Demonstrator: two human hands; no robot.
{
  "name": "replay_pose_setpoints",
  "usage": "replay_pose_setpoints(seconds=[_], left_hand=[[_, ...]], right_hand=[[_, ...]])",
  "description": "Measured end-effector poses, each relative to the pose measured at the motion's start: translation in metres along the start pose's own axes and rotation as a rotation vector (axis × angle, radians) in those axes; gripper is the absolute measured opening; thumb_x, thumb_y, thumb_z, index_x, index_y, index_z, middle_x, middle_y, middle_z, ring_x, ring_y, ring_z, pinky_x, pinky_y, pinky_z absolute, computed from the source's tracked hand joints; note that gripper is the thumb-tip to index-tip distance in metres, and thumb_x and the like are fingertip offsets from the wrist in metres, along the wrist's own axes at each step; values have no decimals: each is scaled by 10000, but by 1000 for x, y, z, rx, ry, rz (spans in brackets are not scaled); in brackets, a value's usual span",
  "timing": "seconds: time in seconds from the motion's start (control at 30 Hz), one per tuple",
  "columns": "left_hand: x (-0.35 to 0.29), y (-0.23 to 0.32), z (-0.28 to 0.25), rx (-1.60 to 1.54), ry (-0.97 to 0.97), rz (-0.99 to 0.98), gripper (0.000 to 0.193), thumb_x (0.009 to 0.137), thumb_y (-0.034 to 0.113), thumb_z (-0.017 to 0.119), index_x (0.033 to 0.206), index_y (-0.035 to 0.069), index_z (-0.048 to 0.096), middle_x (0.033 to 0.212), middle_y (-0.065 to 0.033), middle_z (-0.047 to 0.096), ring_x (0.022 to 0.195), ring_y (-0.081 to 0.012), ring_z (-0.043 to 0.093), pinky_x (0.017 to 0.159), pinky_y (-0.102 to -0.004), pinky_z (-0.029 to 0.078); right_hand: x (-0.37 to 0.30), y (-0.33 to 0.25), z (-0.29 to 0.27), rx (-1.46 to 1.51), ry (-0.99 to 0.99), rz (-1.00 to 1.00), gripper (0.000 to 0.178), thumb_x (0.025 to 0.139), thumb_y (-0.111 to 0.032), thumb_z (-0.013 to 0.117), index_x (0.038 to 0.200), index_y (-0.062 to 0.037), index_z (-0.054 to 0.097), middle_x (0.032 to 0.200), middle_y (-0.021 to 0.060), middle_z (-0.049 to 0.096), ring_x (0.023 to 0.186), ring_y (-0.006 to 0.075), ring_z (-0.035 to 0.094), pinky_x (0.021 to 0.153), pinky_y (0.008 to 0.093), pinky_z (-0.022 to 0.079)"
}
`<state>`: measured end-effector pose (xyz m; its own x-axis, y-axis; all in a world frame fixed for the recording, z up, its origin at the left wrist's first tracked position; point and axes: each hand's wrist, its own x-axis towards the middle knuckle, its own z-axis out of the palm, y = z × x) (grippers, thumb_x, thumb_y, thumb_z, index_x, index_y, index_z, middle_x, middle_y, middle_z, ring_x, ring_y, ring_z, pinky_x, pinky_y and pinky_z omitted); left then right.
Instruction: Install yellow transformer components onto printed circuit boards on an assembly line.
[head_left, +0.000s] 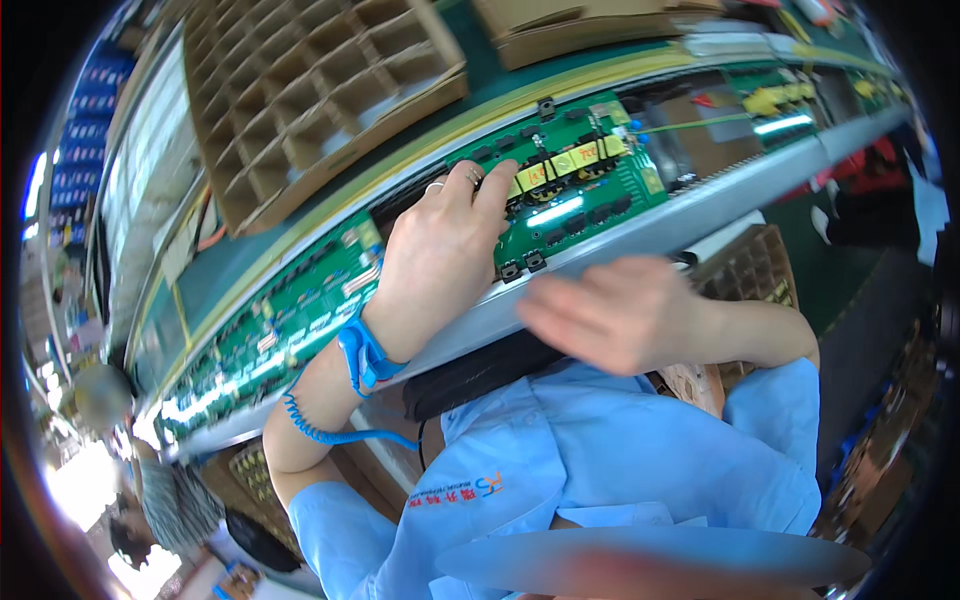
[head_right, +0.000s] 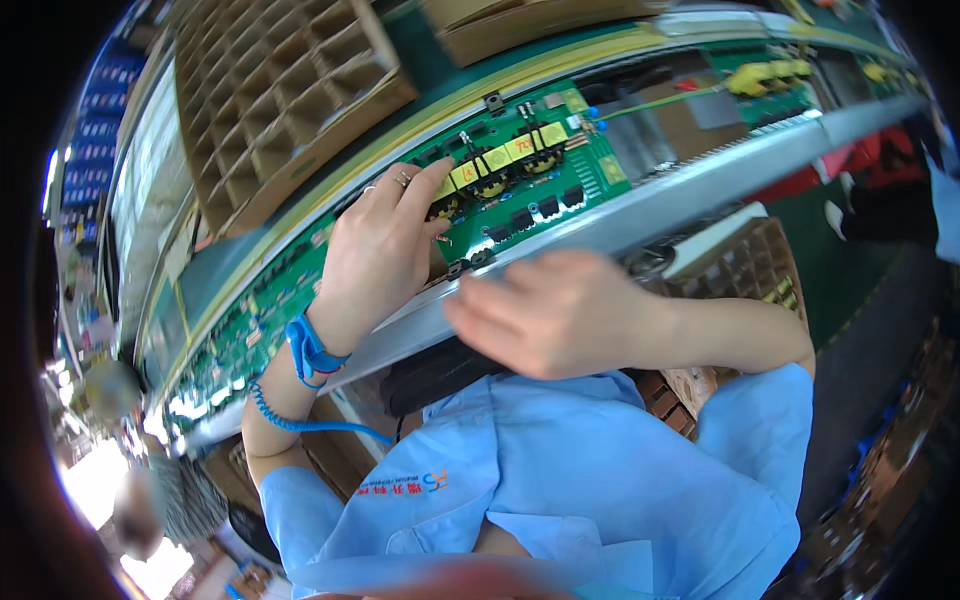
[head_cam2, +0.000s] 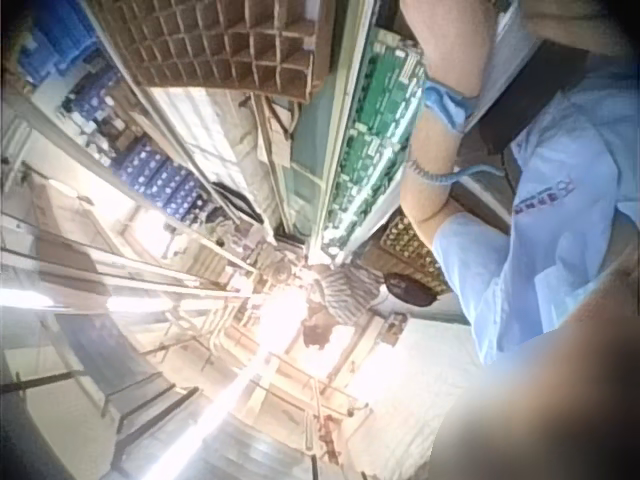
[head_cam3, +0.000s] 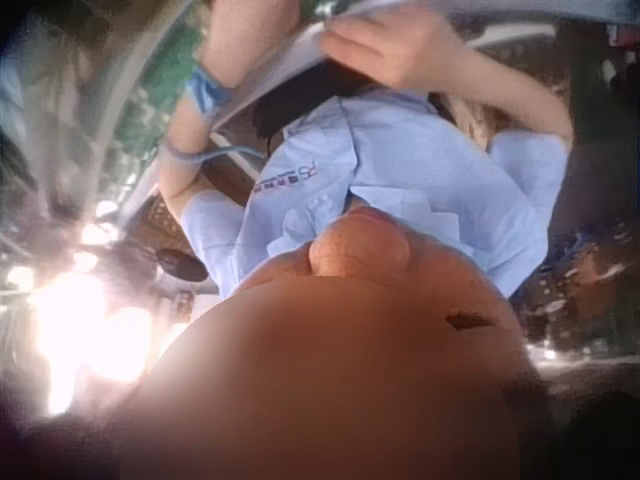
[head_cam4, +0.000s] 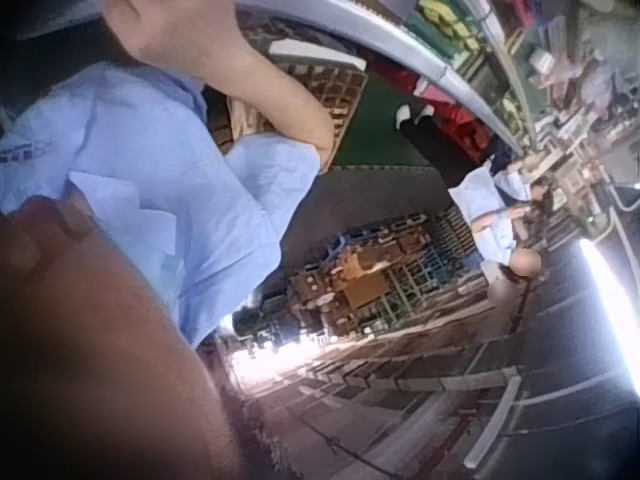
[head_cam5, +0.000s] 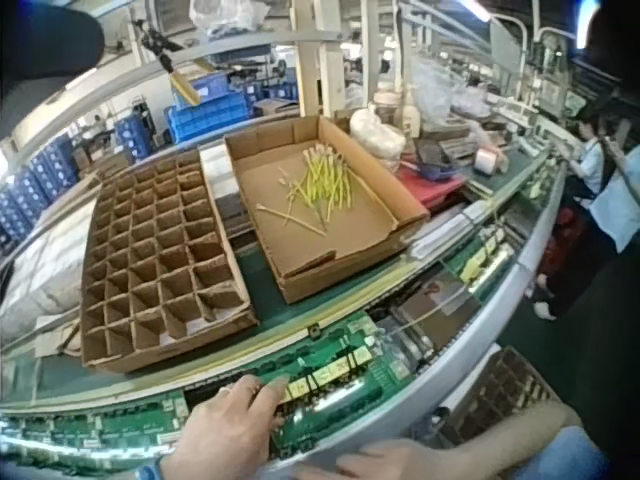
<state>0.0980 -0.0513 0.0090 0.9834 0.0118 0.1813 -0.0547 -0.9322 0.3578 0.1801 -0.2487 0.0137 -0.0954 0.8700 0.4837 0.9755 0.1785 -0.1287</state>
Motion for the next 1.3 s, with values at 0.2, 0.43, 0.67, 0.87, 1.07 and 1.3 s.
replay_pose_setpoints(seconds=[0.2,0.43,0.67,0.87,1.07,1.3], left_hand=[[52,28,18,-256,-2,66,754,745,4,682,1420,31,347,988,-227,615,824,-401,629,713,-457,526],[91,48,38,-360,0,78,750,790,-39,636,1460,111,333,1174,-199,595,826,-291,639,741,-388,527],[101,47,51,-542,-22,89,792,770,-7,666,1466,46,290,1284,-248,510,918,-324,650,753,-394,547],[85,42,10,-202,173,247,672,753,-36,659,1376,33,415,1282,-202,518,1080,-354,583,873,-409,504],[30,-20,-49,362,378,82,366,742,47,705,1085,43,576,1245,-164,516,1145,-366,518,937,-426,438],[-39,-90,-62,474,233,-225,277,733,141,728,967,45,615,1265,-195,496,1200,-352,490,1014,-421,406]], right_hand=[[-22,-3,12,-167,-163,108,391,787,-200,584,1149,-57,622,894,48,624,565,137,593,422,250,431],[-57,20,-5,-437,-295,342,443,811,-191,564,1233,-58,565,833,34,589,576,158,600,429,255,436],[-76,38,2,-540,-190,351,440,800,-198,552,1227,-89,566,840,-5,566,588,143,577,419,251,424],[-83,45,-7,-530,-183,337,403,809,-205,538,1204,-136,576,882,-25,588,655,147,596,469,258,473],[-108,66,-20,-572,-198,486,419,825,-158,535,1240,-120,574,1033,9,666,705,186,648,545,317,527],[-123,94,-43,-573,-288,707,503,819,-30,490,1311,-134,517,1057,78,627,828,296,638,686,395,531]])
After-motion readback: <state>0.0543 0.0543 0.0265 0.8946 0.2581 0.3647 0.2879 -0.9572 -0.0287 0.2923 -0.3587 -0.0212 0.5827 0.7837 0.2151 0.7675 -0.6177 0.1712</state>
